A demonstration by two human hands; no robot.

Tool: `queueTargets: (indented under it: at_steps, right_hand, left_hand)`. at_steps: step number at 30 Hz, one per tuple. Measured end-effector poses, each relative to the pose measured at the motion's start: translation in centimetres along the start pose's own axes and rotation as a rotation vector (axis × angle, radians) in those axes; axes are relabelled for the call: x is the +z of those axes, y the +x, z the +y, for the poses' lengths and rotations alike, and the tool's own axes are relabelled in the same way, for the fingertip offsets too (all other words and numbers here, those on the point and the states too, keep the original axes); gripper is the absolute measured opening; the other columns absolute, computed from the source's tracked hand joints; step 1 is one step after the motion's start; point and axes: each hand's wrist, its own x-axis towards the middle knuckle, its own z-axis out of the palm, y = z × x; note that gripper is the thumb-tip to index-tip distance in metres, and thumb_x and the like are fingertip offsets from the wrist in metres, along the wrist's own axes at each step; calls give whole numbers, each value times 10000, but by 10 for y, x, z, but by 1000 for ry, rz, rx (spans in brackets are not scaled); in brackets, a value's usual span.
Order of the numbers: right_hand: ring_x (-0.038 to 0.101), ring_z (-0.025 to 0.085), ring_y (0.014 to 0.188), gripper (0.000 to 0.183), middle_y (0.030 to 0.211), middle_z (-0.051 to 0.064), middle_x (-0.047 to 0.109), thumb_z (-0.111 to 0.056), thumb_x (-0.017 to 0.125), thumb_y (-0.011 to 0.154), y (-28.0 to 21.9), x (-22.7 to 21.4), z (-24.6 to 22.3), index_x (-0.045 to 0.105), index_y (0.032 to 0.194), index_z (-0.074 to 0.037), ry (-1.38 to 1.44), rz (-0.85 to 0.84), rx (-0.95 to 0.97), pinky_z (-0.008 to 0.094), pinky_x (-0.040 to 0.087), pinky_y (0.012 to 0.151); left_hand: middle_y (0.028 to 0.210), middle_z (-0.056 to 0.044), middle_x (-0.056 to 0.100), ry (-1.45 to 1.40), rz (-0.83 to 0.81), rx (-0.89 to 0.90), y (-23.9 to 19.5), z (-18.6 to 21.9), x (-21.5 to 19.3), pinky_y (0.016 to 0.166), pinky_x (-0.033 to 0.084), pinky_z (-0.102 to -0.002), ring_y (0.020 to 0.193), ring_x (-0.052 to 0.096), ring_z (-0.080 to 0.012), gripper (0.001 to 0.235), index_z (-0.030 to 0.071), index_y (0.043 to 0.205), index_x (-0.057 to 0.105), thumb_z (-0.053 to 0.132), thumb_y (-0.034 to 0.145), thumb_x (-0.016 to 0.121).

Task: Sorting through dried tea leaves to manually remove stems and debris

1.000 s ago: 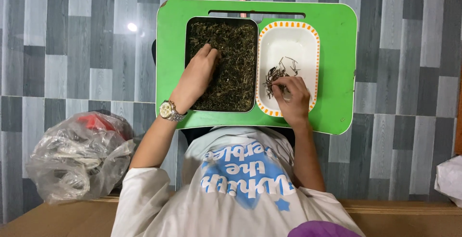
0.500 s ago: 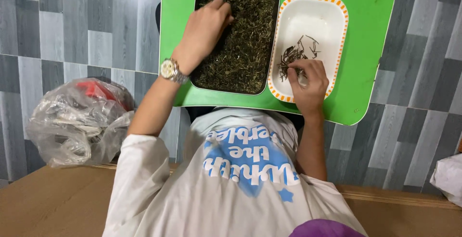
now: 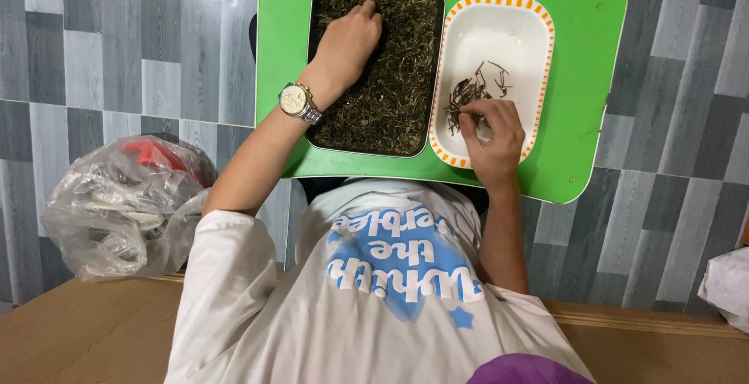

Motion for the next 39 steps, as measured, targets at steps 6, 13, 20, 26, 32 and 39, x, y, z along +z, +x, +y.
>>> queueTargets:
  at_steps: [6, 13, 20, 26, 32, 39]
  right_hand:
    - [586, 266, 971, 19, 1023, 98, 697, -22, 698, 1014, 1, -1, -3, 690, 1029, -32, 1, -12, 24, 371, 479, 833]
    - [581, 260, 968, 17, 1007, 87, 687, -60, 694, 1023, 0, 0, 1, 690, 1027, -45, -9, -28, 28, 366, 461, 819]
    - [595, 246, 966, 27, 1003, 74, 701, -75, 707, 1016, -4, 3, 7, 695, 1032, -57, -51, -26, 23, 359, 474, 795]
    - [633, 244, 948, 43, 983, 39, 704, -93, 724, 1008, -8, 8, 22, 715, 1050, -100, -22, 7, -10, 364, 499, 837]
    - [661, 253, 911, 68, 958, 4, 707, -186, 744, 998, -11, 12, 33, 729, 1049, -144, 16, 38, -69, 388, 522, 851]
    - [647, 265, 887, 181, 898, 13, 675, -336, 750, 973, -10, 10, 29, 733, 1015, -160, 38, -37, -59, 397, 522, 841]
  left_hand:
    - [1003, -191, 552, -202, 40, -9, -18, 5, -36, 577, 542, -526, 864, 599, -409, 311, -26, 908, 524, -264, 721, 596]
    - [1009, -191, 501, -332, 75, -71, -38, 20, -63, 570, 542, -439, 754, 534, -327, 275, -42, 991, 473, -271, 842, 511]
    - [984, -182, 432, -592, 81, -114, -49, 30, -81, 631, 381, -533, 710, 468, -384, 101, 10, 966, 385, 22, 1066, 392]
    - [1006, -147, 487, -773, 12, -229, -52, 28, -84, 773, 457, -503, 889, 553, -368, 145, 35, 1053, 443, 145, 1112, 368]
    - [1071, -284, 601, -1225, -136, -605, -76, 75, -122, 975, 462, -550, 1112, 627, -467, 452, 49, 1083, 546, 336, 1097, 197]
    - [1237, -382, 595, -395, 54, 65, -89, 150, -47, 1011, 527, -454, 1237, 612, -454, 282, -109, 1227, 538, -79, 998, 377]
